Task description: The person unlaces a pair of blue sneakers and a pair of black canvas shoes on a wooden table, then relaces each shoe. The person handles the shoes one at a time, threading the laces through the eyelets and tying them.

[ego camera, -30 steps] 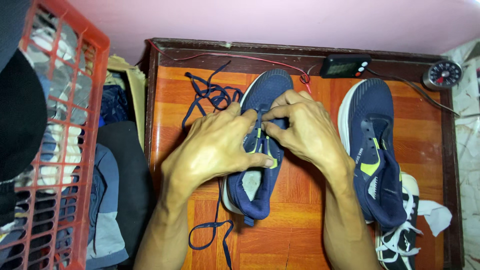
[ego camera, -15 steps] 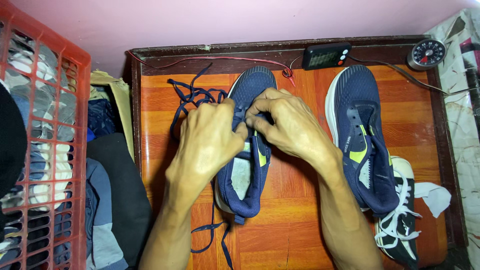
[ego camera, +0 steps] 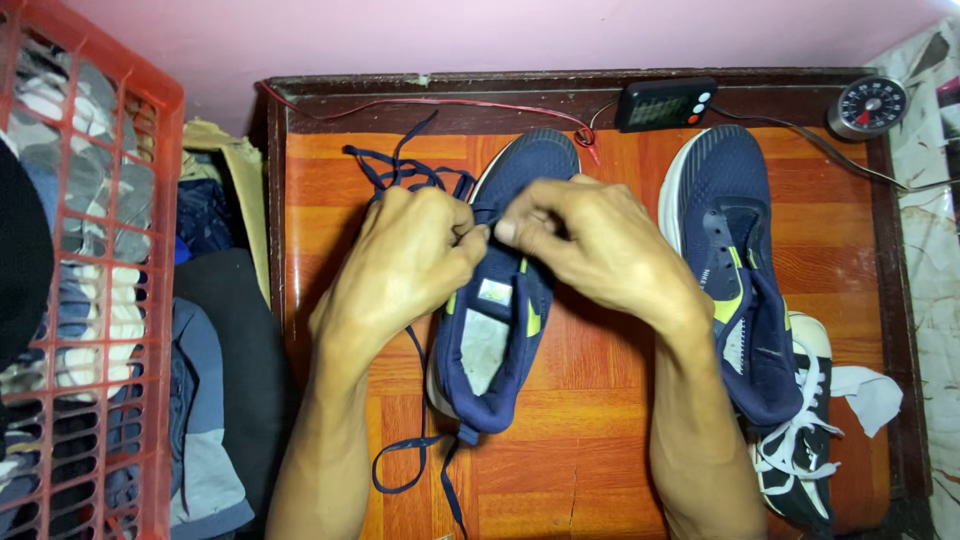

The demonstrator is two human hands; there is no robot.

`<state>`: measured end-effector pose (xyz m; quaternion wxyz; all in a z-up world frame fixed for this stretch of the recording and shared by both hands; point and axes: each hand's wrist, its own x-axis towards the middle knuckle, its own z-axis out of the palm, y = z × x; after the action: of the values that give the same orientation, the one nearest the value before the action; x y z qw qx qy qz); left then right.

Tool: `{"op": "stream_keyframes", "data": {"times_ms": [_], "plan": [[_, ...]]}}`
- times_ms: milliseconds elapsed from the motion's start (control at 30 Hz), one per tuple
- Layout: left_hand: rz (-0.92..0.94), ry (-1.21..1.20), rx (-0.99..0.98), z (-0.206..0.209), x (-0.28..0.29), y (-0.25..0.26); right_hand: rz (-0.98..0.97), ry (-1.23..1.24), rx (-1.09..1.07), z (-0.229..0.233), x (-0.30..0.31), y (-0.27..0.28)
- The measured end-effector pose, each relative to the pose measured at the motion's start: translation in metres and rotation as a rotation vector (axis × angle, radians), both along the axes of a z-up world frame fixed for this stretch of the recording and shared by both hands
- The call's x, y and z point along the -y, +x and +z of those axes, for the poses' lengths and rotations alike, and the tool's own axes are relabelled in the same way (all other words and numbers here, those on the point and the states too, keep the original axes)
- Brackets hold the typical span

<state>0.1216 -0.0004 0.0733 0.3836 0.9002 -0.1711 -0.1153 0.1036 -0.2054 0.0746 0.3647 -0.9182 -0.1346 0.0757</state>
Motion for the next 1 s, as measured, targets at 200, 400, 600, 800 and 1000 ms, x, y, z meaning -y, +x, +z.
{"op": "stream_keyframes", "data": {"times_ms": [200, 400, 600, 800, 1000], "plan": [[-0.01, 0.0, 0.019, -0.001, 0.003, 0.0, 0.123, 0.081, 0.272, -0.003, 0.002, 0.0], [-0.013, -0.05, 0.102, -0.009, -0.001, -0.001, 0.021, 0.494, -0.017, 0.005, 0.02, -0.003], [0.004, -0.139, 0.174, -0.012, 0.0, -0.005, 0.016, -0.102, 0.244, -0.01, 0.004, -0.002], [-0.032, -0.106, 0.16, -0.016, -0.003, -0.003, 0.002, -0.106, 0.186, -0.013, 0.002, 0.0], [-0.037, -0.157, 0.247, -0.015, -0.001, -0.003, -0.024, -0.087, 0.202, -0.019, 0.001, 0.003]]}}
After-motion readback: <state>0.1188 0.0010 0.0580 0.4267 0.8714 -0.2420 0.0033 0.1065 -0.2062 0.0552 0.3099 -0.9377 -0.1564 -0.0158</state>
